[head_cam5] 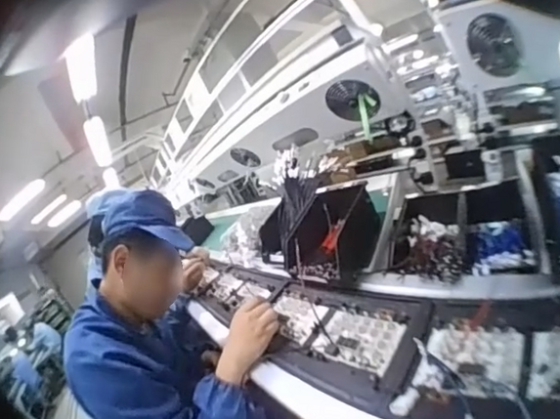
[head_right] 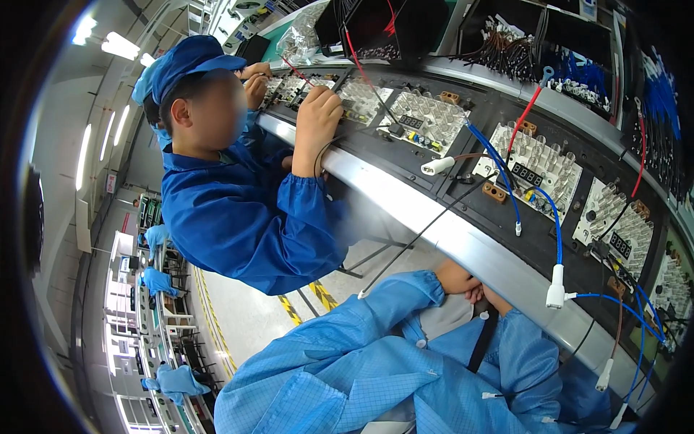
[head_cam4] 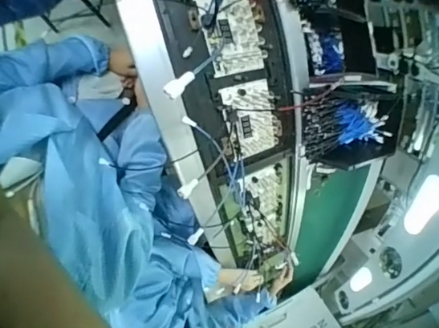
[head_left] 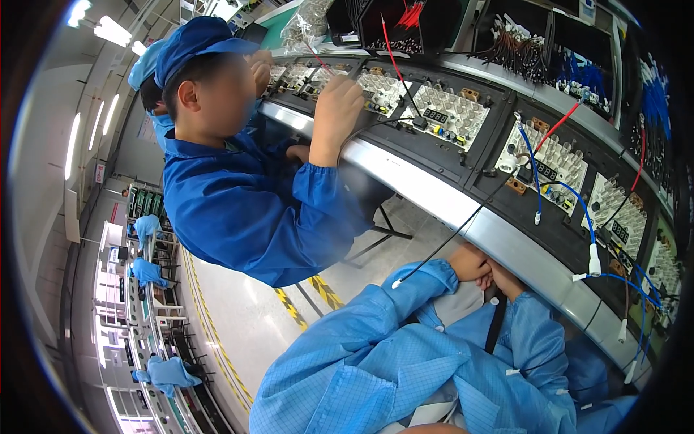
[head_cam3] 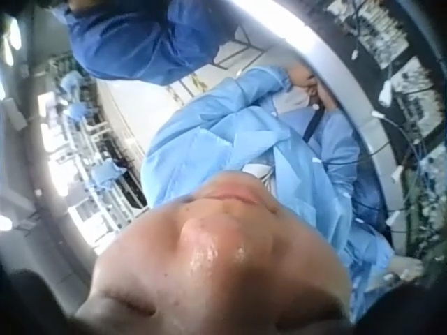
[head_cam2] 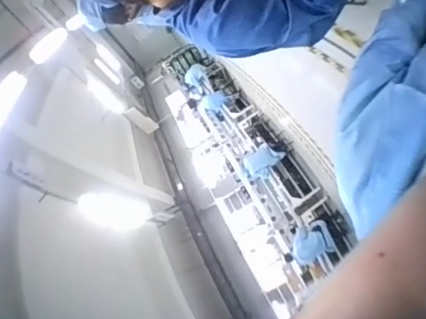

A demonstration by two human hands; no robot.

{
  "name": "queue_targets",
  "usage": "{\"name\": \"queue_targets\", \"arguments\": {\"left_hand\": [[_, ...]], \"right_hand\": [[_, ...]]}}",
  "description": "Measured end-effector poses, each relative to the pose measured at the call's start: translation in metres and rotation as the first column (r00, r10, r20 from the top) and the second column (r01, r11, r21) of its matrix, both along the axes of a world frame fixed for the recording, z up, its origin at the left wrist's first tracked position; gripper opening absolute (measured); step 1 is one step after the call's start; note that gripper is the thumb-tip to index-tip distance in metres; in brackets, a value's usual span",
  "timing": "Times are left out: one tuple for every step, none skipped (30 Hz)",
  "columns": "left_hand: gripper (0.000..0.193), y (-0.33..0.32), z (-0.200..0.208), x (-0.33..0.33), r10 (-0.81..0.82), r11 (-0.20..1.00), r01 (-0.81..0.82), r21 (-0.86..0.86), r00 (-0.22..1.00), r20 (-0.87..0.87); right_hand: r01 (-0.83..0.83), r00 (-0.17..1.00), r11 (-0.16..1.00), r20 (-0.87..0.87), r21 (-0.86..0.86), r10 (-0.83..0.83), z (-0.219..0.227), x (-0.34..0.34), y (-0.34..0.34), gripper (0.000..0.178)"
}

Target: The person connects wires and assembles small metal pins and connectors onto electronic circuit boards by hand.

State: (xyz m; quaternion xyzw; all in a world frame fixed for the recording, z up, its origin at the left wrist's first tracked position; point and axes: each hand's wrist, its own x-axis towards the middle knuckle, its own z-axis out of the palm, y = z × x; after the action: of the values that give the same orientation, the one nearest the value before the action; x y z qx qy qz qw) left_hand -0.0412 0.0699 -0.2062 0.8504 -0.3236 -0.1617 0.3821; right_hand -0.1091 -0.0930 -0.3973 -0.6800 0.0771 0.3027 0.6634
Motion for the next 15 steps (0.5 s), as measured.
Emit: {"name": "queue_targets", "arguments": {"left_hand": [[0.035,-0.0009,-0.0007,0.0002,0.001,1.0,-0.001,0.0,1.0,0.001],[0.035,-0.0013,-0.0019,0.0002,-0.003,1.0,0.003,0.001,1.0,0.009],[0.035,-0.0011,-0.003,0.0002,-0.006,1.0,0.006,0.002,1.0,0.018],[0.035,0.0007,-0.0039,-0.0002,-0.008,1.0,0.008,0.002,1.0,0.017],[0.035,0.0015,-0.0031,-0.0003,-0.002,1.0,0.002,0.005,1.0,-0.002],[0.035,0.0015,-0.0025,-0.0003,0.004,1.0,-0.004,0.007,1.0,-0.021],[0.035,0.0002,-0.0021,0.0,0.004,1.0,-0.004,0.007,1.0,-0.021],[0.035,0.0003,-0.0026,0.0004,0.003,1.0,-0.003,0.003,1.0,-0.027],[0.035,0.0004,-0.0031,0.0009,0.002,1.0,-0.002,-0.001,0.999,-0.032],[0.035,0.0009,-0.0035,0.0013,0.001,1.0,-0.001,0.0,0.999,-0.032],[0.036,0.001,-0.0045,0.0015,0.001,1.0,-0.001,-0.006,1.0,-0.03],[0.036,0.0013,-0.0054,0.0018,0.001,1.0,-0.001,-0.012,1.0,-0.028],[0.036,0.0019,-0.0063,0.0019,0.003,1.0,-0.003,-0.012,1.0,-0.027],[0.036,0.0029,-0.0062,0.0017,0.005,1.0,-0.006,-0.024,1.0,-0.022],[0.037,0.0037,-0.0062,0.0017,0.008,0.999,-0.008,-0.035,1.0,-0.016]], "right_hand": [[0.0,1.0,1.0,0.002,-0.001,0.0,-0.0002,0.0003,0.0006,0.064],[0.003,1.0,1.0,0.003,-0.001,-0.003,-0.0006,-0.0019,-0.0015,0.064],[0.005,1.0,1.0,0.003,-0.002,-0.005,-0.0016,-0.0023,-0.0017,0.064],[0.008,1.0,1.0,0.004,-0.002,-0.008,-0.0034,0.0009,-0.0001,0.064],[0.008,1.0,1.0,0.006,-0.004,-0.008,-0.0036,0.0015,0.0001,0.064],[0.009,1.0,1.0,0.007,-0.005,-0.009,-0.0035,0.0007,0.0009,0.064],[0.009,1.0,1.0,0.008,-0.007,-0.009,-0.0036,0.0003,0.0019,0.065],[0.012,1.0,1.0,0.01,-0.007,-0.012,-0.0048,0.0006,0.0017,0.065],[0.014,1.0,1.0,0.012,-0.008,-0.014,-0.0062,0.0016,0.0022,0.065],[0.016,1.0,1.0,0.014,-0.008,-0.016,-0.0072,0.0005,0.0023,0.065],[0.016,1.0,1.0,0.016,-0.009,-0.016,-0.0079,0.0011,0.0029,0.065],[0.015,1.0,1.0,0.018,-0.01,-0.015,-0.0088,0.0022,0.0036,0.065],[0.015,1.0,1.0,0.02,-0.012,-0.015,-0.009,0.0002,0.0032,0.065],[0.016,1.0,1.0,0.02,-0.013,-0.015,-0.0094,-0.0001,0.0039,0.065],[0.016,1.0,1.0,0.021,-0.014,-0.016,-0.0098,0.0006,0.0039,0.065]]}}
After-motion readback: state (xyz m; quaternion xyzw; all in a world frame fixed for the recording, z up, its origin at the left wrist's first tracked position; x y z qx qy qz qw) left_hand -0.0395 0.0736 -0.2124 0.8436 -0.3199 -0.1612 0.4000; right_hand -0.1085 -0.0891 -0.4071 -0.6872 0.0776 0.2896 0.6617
